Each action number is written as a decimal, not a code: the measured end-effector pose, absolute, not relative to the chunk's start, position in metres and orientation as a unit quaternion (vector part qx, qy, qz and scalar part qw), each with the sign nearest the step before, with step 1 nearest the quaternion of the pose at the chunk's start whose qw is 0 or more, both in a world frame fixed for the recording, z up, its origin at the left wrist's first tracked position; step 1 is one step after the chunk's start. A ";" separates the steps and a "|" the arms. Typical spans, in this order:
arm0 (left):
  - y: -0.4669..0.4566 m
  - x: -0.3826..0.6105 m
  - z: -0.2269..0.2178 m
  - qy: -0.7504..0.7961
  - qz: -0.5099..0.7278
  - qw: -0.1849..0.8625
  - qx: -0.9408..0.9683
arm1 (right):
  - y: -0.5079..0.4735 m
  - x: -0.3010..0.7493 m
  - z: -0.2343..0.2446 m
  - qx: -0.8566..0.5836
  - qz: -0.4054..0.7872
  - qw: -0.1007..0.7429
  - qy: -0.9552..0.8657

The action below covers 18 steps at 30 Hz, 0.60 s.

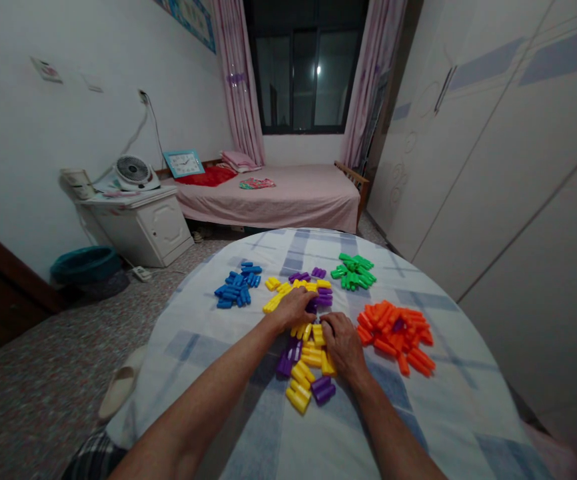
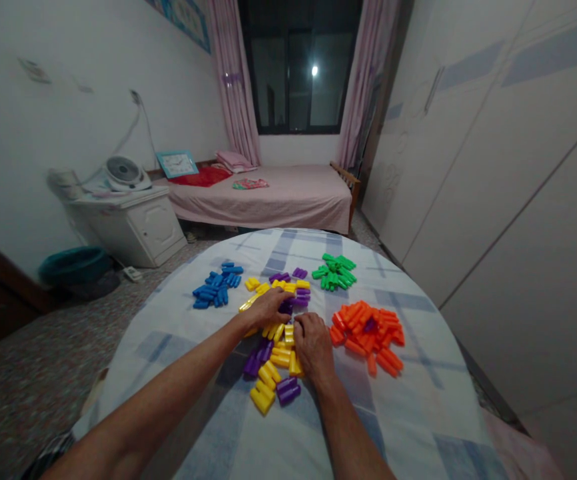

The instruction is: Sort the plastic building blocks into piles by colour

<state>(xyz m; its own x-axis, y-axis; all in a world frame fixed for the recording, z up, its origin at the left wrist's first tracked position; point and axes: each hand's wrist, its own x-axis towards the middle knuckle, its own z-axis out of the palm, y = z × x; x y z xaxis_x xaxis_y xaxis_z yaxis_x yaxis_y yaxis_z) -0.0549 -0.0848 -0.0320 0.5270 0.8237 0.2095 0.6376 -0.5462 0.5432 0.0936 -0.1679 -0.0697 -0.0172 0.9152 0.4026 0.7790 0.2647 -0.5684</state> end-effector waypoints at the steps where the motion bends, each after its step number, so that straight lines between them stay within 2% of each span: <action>1: -0.084 -0.055 -0.034 0.424 0.239 0.214 0.847 | -0.168 0.094 -0.070 -0.599 0.091 0.365 -0.707; 11: -0.083 -0.058 -0.049 0.422 0.351 0.274 0.790 | -0.168 0.094 -0.069 -0.591 0.100 0.371 -0.709; 18: -0.085 -0.060 -0.033 0.402 0.484 0.513 0.584 | -0.168 0.093 -0.068 -0.596 0.097 0.371 -0.706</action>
